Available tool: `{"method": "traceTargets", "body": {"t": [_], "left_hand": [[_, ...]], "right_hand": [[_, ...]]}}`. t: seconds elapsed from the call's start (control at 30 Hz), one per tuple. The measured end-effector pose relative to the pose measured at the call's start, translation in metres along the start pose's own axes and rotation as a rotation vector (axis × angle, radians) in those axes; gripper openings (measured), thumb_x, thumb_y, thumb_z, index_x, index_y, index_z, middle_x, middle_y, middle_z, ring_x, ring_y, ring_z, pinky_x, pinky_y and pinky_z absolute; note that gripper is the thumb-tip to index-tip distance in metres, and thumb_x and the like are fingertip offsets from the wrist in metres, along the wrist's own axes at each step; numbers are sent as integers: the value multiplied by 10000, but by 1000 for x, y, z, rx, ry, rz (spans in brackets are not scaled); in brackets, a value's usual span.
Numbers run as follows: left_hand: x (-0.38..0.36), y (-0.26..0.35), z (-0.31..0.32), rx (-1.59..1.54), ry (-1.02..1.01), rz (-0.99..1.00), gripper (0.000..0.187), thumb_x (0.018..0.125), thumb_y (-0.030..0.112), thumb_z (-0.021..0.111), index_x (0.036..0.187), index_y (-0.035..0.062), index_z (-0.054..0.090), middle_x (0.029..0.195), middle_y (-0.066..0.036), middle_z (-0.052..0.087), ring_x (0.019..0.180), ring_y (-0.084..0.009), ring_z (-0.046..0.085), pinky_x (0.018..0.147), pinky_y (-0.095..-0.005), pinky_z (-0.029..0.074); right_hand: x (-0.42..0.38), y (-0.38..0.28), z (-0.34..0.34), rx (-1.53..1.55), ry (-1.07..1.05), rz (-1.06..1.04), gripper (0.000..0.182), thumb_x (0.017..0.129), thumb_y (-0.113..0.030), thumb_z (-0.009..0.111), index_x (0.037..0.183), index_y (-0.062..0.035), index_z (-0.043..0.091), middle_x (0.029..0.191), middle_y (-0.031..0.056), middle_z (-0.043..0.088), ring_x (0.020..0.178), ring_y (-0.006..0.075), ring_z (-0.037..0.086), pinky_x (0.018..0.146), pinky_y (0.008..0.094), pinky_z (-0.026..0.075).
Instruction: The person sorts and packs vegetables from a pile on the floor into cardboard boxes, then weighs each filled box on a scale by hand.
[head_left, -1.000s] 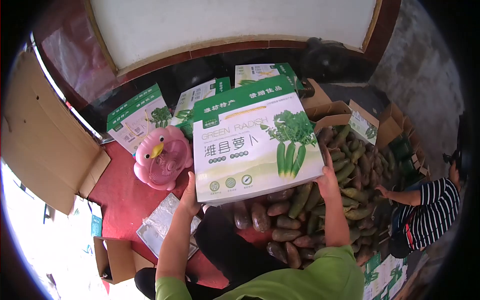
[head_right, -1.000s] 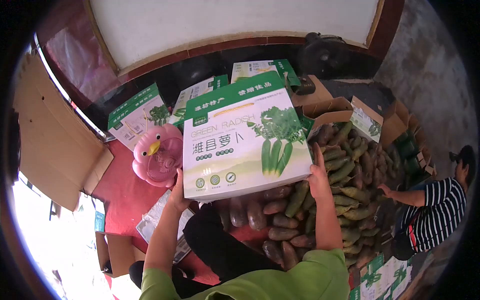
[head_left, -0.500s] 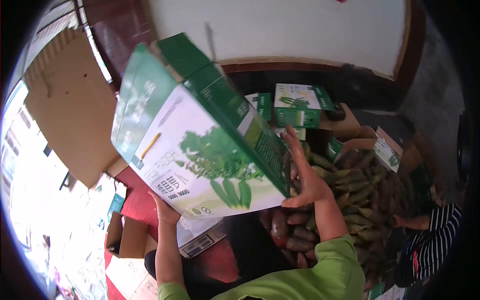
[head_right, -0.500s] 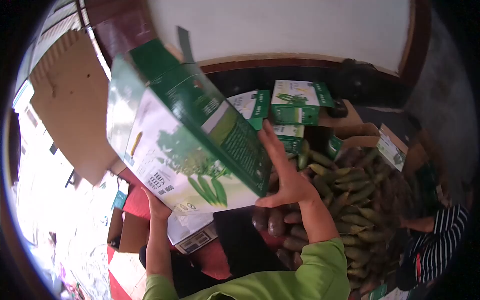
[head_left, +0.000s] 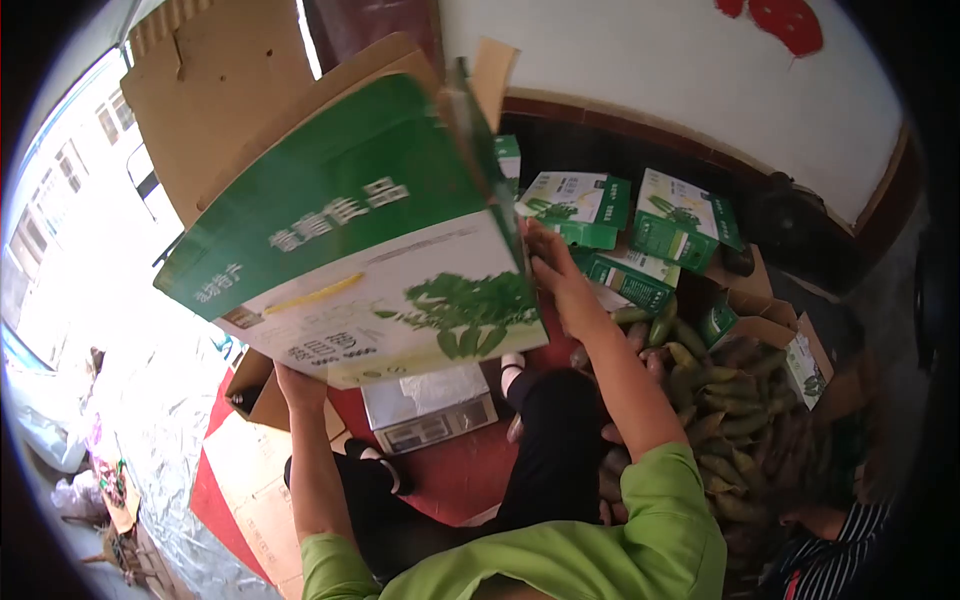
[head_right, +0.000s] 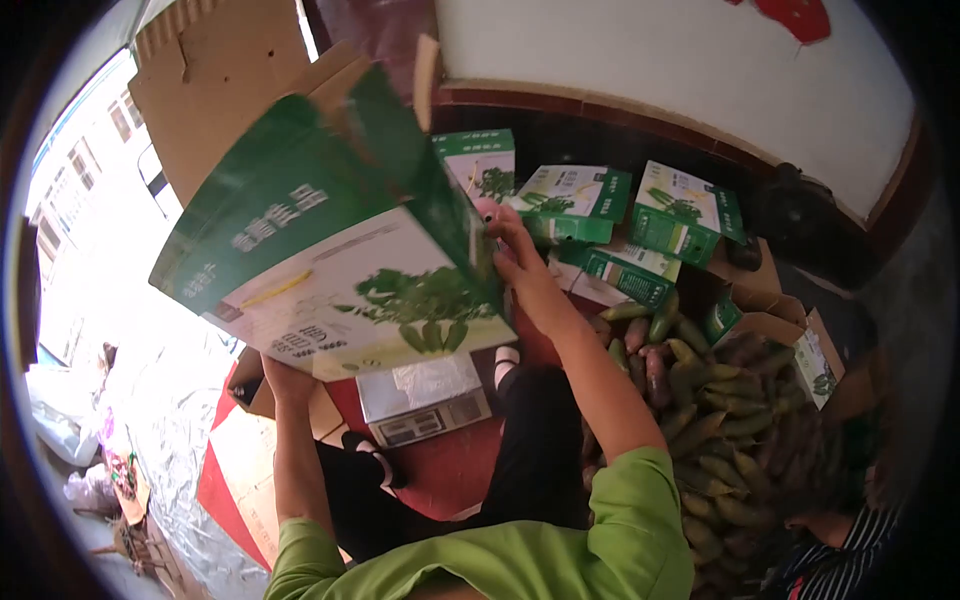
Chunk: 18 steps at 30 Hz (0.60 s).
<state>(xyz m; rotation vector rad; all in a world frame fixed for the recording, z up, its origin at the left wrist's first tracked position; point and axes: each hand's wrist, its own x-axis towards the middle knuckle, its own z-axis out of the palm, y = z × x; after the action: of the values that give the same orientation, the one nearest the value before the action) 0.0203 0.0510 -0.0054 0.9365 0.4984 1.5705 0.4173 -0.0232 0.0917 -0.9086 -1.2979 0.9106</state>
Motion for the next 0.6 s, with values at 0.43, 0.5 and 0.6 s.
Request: {"method": "traceTargets", "body": {"t": [0.43, 0.5, 0.6], "left_hand": [[-6, 15, -58, 1457, -271, 231, 479, 747, 156, 687, 1173, 30, 508, 1191, -121, 525, 1092, -234, 486, 934, -305, 393], [-12, 16, -60, 1526, -365, 195, 489, 737, 147, 693, 1176, 36, 507, 1179, -113, 535, 1070, -232, 504, 924, -310, 403], [-19, 14, -66, 1497, -460, -97, 510, 717, 136, 708, 1175, 38, 506, 1146, -90, 559, 1014, -231, 542, 891, -313, 432]], "right_hand": [[0, 91, -3, -119, -46, 399, 405, 868, -151, 533, 1260, -100, 442, 1156, 92, 528, 1045, 153, 504, 857, 290, 416], [-13, 111, -9, -133, -70, 427, 400, 862, -139, 534, 1249, -88, 449, 1147, 92, 534, 1039, 155, 508, 851, 292, 419], [-10, 140, -10, -166, -87, 462, 391, 854, -121, 535, 1234, -69, 460, 1134, 93, 543, 1031, 158, 514, 842, 296, 424]]}}
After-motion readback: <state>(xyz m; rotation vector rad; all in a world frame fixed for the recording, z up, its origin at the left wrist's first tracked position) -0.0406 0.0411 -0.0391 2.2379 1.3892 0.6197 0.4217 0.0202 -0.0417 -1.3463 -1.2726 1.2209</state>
